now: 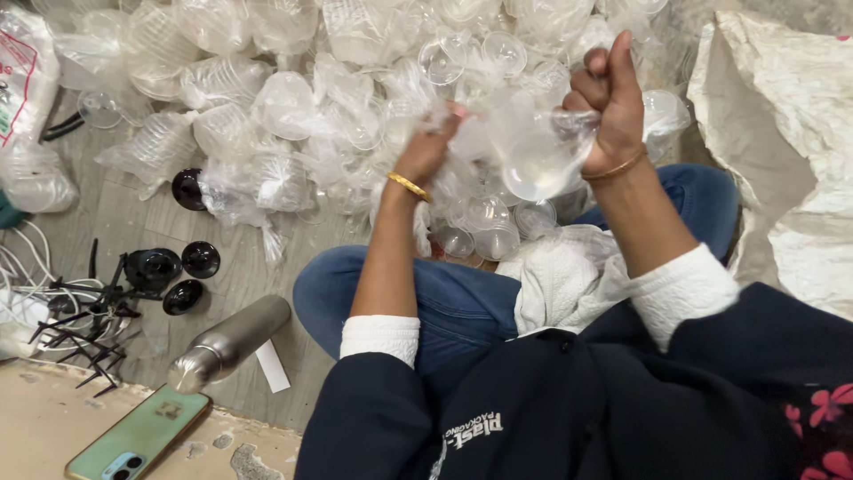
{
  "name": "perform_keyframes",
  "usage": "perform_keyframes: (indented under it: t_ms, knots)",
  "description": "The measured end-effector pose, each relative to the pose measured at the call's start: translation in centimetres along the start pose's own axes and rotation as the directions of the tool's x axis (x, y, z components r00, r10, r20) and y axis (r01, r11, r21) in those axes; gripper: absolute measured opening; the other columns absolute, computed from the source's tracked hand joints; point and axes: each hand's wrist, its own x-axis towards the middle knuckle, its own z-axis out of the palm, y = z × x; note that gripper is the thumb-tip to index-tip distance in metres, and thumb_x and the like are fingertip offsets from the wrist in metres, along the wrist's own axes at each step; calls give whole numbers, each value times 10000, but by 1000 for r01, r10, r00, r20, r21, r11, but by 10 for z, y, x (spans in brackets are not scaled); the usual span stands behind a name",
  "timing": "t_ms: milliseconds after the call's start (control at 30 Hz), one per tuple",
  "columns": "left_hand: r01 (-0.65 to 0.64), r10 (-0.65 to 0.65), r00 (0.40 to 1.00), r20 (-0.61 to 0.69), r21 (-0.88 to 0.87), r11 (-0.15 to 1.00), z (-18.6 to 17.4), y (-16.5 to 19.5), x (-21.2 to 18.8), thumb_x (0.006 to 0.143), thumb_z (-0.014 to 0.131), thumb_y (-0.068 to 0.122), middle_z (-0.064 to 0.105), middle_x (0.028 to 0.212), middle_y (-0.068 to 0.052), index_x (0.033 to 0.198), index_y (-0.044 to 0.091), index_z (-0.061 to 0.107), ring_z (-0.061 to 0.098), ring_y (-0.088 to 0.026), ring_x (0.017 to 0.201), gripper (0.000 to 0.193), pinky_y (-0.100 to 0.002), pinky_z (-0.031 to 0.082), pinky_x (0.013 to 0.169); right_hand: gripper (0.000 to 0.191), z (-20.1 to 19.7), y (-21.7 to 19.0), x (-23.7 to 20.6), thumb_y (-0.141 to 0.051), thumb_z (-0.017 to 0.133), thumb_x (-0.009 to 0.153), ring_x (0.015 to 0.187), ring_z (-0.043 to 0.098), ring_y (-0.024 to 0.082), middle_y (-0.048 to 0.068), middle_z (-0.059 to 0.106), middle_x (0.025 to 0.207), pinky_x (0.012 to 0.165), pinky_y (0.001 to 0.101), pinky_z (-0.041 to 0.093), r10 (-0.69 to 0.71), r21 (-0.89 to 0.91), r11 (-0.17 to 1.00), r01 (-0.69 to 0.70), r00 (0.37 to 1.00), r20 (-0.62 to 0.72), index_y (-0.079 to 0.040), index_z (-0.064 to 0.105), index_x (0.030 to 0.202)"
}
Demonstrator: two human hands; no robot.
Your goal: The person sits on the floor surrounded by a large pile of clear plastic cups and tears open translucent plastic bags, pulling cups out of the bags one at a time and adding them to the loose pile on the floor.
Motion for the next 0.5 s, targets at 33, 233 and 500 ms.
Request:
perform_keyframes:
  t_ms: [33,233,500]
  knots:
    - [147,-143,988,56,-64,987,10,-6,0,1048,530,218,729,1216,-41,1242,115,621,651,-175,1097,238,-332,536,955,433,5,3,4,-508,544,1132,442,222,36,-88,260,573,445,207,227,-39,34,999,39,999,1,-147,545,894]
    - [-153,153,988,-15,-239,959,21,13,-10,987,692,132,598,1225,-40,1243,34,587,601,-156,1095,293,-322,563,941,371,21,32,22,-426,579,1139,665,364,46,-70,435,736,619,237,307,-368,-632,737,240,926,-78,-119,637,940]
    - [-204,209,977,-44,-473,857,29,92,-42,974,689,177,642,1046,-22,1135,60,631,662,-183,936,207,-346,594,865,302,34,21,7,-301,789,928,712,454,61,-16,585,909,638,230,392,20,-978,203,52,998,57,-83,741,1130]
